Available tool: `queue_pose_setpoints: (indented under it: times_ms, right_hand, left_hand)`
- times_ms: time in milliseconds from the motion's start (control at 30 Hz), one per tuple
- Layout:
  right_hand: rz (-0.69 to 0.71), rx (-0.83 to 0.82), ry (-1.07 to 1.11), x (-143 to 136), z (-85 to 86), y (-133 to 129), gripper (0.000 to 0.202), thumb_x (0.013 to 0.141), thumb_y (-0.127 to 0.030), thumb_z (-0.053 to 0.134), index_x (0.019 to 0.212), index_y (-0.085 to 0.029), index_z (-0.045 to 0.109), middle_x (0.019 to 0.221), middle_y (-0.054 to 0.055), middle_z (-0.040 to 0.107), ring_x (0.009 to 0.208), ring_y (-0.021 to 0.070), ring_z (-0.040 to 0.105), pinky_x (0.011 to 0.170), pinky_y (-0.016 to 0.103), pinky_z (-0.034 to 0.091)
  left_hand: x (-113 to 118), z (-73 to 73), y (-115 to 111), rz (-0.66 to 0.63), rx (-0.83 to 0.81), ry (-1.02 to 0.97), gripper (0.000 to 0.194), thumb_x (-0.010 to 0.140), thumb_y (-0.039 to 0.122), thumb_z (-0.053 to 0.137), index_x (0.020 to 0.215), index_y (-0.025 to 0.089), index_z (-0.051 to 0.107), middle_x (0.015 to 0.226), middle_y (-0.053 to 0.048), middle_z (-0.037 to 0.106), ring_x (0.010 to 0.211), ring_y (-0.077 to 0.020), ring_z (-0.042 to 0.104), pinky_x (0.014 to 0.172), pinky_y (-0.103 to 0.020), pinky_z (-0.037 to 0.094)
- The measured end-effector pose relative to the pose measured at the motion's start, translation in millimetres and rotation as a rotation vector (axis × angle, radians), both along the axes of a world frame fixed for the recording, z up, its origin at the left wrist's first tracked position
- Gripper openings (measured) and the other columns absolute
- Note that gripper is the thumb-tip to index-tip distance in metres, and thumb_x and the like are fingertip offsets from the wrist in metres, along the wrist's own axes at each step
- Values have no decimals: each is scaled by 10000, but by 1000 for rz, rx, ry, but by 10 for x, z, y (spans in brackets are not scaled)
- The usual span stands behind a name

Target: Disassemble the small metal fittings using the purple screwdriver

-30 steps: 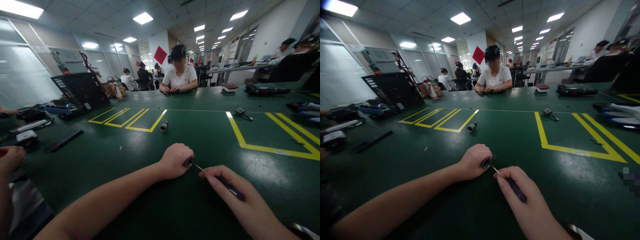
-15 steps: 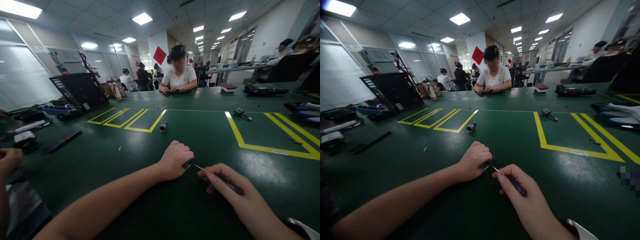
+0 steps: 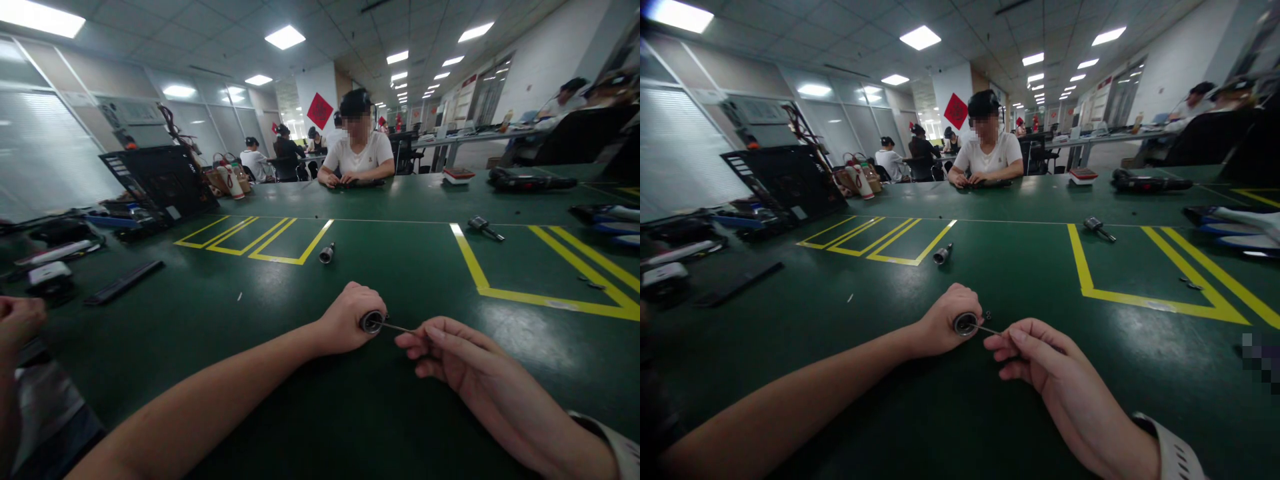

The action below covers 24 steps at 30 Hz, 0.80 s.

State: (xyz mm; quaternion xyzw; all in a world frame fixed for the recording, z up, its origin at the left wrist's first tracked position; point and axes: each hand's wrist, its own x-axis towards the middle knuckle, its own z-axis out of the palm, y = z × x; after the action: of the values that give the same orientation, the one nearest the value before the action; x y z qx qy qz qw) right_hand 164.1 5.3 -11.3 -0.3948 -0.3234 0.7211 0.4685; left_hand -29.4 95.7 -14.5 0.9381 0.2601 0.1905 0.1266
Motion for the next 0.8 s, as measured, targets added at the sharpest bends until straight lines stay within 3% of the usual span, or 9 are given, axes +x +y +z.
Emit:
queue_pose_setpoints:
  times_ms: [200,800]
  right_hand:
    - [0,50,-151,-33,-13,-38,196,790,-401,634,792,-212,686,943,40,688,866,186,597,738,307,472]
    - [-44,12,-60,-18,-13,-24,176,781,-373,650,783,-202,694,894,48,709,841,180,617,723,285,492]
  left_hand:
    - [19,4,-34,60,75,91,17,744,158,531,738,173,525,733,-6,600,726,-152,531,707,-292,323]
    - [36,-21,-30,263,3,68,51,720,146,549,721,169,503,694,14,575,659,-137,523,669,-276,356]
